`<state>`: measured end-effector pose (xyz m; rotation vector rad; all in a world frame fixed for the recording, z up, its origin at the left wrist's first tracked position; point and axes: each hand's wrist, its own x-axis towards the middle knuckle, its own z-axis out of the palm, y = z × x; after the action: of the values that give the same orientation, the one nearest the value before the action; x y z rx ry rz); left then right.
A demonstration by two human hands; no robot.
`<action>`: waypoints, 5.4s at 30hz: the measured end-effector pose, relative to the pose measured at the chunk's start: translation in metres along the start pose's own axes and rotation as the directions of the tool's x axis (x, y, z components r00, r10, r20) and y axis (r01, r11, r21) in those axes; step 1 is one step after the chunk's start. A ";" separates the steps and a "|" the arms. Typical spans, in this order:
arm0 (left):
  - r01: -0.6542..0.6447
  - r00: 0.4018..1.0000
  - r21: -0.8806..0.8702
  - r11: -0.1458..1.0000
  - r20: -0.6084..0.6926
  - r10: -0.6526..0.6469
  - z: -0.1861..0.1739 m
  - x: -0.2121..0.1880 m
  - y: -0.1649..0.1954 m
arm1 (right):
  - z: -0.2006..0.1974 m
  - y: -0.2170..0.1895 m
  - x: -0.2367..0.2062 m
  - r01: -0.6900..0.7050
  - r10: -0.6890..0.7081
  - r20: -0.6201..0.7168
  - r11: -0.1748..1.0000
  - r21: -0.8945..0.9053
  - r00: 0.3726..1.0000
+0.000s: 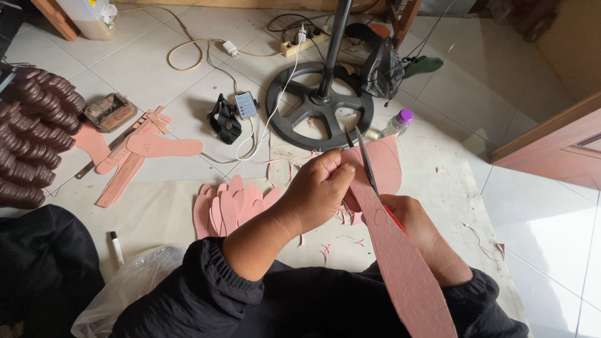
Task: The person uses red-handled scissors to cut a pink foam sheet into a curved shape, following a pre-drawn outline. They trim the edges carefully and place the finished piece on a pile of similar cutouts on the floor.
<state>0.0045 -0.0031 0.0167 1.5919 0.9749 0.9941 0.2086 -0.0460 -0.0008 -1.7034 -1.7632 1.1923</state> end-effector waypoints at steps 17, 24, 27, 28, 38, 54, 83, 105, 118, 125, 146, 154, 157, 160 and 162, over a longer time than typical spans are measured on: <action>0.174 0.978 -0.250 0.952 0.153 -0.138 -0.004 0.002 0.000 | 0.004 -0.021 -0.007 -0.048 0.048 -0.046 0.999 0.005 0.998; 0.249 0.953 -0.282 0.926 0.241 -0.183 0.000 0.001 -0.002 | 0.001 -0.032 -0.010 0.036 -0.036 0.002 0.999 -0.002 0.999; 0.309 0.940 -0.332 0.891 0.247 -0.234 0.001 0.003 -0.003 | 0.000 -0.031 -0.011 0.087 -0.088 0.012 0.995 0.049 0.996; 0.317 0.938 -0.360 0.877 0.253 -0.236 0.001 0.003 -0.003 | 0.000 -0.030 -0.010 0.077 -0.078 0.013 0.995 0.071 0.997; 0.328 0.936 -0.363 0.872 0.249 -0.248 -0.001 0.007 -0.011 | 0.000 -0.016 -0.002 -0.012 0.011 -0.032 0.999 -0.030 0.999; 0.226 0.949 -0.310 0.924 0.284 -0.136 0.006 0.000 -0.005 | 0.003 -0.023 -0.008 0.144 -0.143 -0.094 0.990 0.000 0.985; -0.018 0.978 -0.056 0.998 0.206 0.030 -0.004 0.000 -0.009 | -0.009 -0.038 -0.015 -0.016 0.015 0.053 1.000 0.011 0.998; -0.112 0.975 -0.068 0.991 0.187 0.123 0.002 0.001 -0.011 | -0.011 -0.039 -0.011 0.122 -0.119 0.049 0.991 -0.061 0.992; -0.059 0.981 -0.109 0.992 0.180 0.078 0.004 -0.001 -0.010 | -0.006 -0.032 -0.010 0.111 -0.113 0.045 0.993 0.047 0.993; -0.090 0.980 -0.110 0.990 0.168 0.107 0.004 -0.002 -0.008 | -0.001 -0.038 -0.010 -0.037 0.037 -0.016 0.999 -0.011 0.999; -0.113 0.965 -0.017 0.993 0.235 0.114 -0.010 -0.003 -0.006 | -0.010 -0.036 -0.014 0.183 -0.179 0.041 0.970 -0.161 0.983; -0.091 0.964 0.021 0.996 0.254 0.083 -0.012 -0.001 -0.003 | -0.012 -0.038 -0.015 0.156 -0.153 0.031 0.973 -0.171 0.988; -0.079 0.962 -0.010 0.997 0.261 0.079 -0.011 -0.001 -0.002 | -0.012 -0.038 -0.015 0.117 -0.117 0.008 0.978 -0.171 0.993; -0.088 0.962 -0.002 0.996 0.260 0.086 -0.012 -0.001 -0.002 | -0.011 -0.038 -0.016 0.063 -0.067 -0.017 0.985 -0.161 0.998; -0.069 0.964 0.017 0.997 0.259 0.062 -0.013 0.000 -0.003 | -0.010 -0.037 -0.014 0.009 -0.013 -0.021 0.983 -0.183 1.000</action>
<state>-0.0083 0.0012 0.0162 1.7346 0.7617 0.7954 0.1967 -0.0524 0.0384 -1.7986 -1.9176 1.0299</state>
